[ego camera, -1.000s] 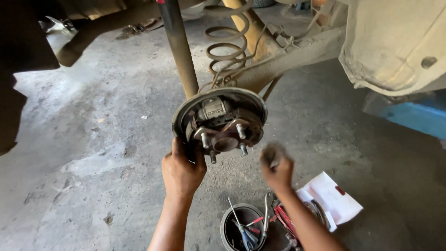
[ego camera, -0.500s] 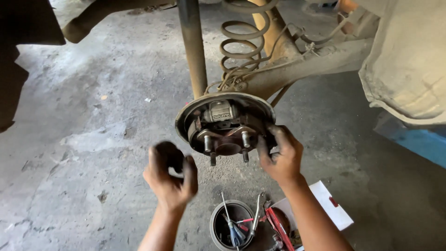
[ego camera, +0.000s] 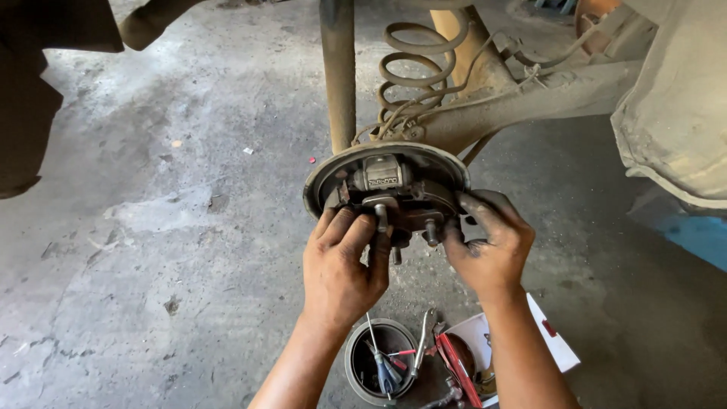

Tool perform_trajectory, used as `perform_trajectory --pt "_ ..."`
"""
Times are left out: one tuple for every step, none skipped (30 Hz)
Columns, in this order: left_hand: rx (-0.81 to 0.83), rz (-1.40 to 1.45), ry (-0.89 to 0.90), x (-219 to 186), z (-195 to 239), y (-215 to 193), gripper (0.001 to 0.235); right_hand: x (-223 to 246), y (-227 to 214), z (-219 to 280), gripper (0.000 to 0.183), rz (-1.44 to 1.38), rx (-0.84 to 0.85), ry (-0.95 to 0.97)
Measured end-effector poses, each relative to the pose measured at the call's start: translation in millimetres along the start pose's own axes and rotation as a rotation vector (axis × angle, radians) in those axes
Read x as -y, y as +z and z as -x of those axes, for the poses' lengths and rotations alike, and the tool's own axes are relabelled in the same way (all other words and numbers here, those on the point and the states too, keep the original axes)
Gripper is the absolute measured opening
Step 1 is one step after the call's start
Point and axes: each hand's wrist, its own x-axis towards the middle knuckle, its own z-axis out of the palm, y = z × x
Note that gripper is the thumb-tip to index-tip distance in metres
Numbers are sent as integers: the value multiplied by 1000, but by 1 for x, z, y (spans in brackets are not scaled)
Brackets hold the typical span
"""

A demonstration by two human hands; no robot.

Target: The person works on a vehicle's drum brake assembly using pliers to adjust components and a screwdriver to manipulate the brake shoes and springs. The person rotates the brake drum and adjusts the internal mechanism throughout the process.

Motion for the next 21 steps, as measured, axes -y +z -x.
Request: perform_trajectory --pt "-2 19 -2 0 -1 -1 9 -1 2 3 34 -12 6 21" --pt "-4 37 -4 -1 -2 -2 11 -2 3 5 35 -23 12 42" --pt "-6 40 -5 -2 -2 -2 11 -2 0 6 35 -21 14 40" --pt "-12 45 -2 -3 -2 -2 11 -2 -2 6 33 -48 43 70" --pt "-21 48 3 -3 -3 -2 10 -3 -3 5 31 -79 71 97" --pt "-26 47 4 -1 -2 -2 10 1 -5 0 31 -80 71 92" --pt "-23 46 4 0 0 -2 11 6 -6 -1 31 -62 85 79" --pt "-20 45 5 2 3 -3 12 11 -8 -3 31 -45 99 66" --pt "-17 46 -4 0 4 -5 12 12 -10 -3 31 -43 108 72" --pt "-17 51 -12 -2 5 -6 14 13 -11 -3 31 -10 107 57" --pt "-18 57 -9 -2 2 -6 15 12 -10 -6 31 23 96 40" --pt "-17 58 -8 -1 3 -5 15 7 -10 -4 31 24 95 41" --pt "-16 61 -11 -1 4 -5 14 3 -9 -2 32 -5 112 55" --pt "-16 65 -13 0 5 -6 14 -1 -7 0 34 -34 129 69" --pt "-10 66 -18 0 4 -7 14 0 -9 -1 34 -32 133 76" --pt "-13 71 -5 -1 3 -8 17 1 -10 -2 35 -19 144 90" --pt "-19 80 7 -1 3 -8 20 1 -13 -3 36 -3 155 102" --pt "-16 85 1 3 6 -7 20 2 -12 -3 36 2 160 106" --pt "-41 105 1 5 10 -6 21 2 -14 -3 33 6 153 98" --pt "-67 125 1 6 15 -5 23 3 -16 -3 30 9 147 90" --pt "-71 127 -9 8 16 -7 23 3 -16 -1 30 12 157 88"
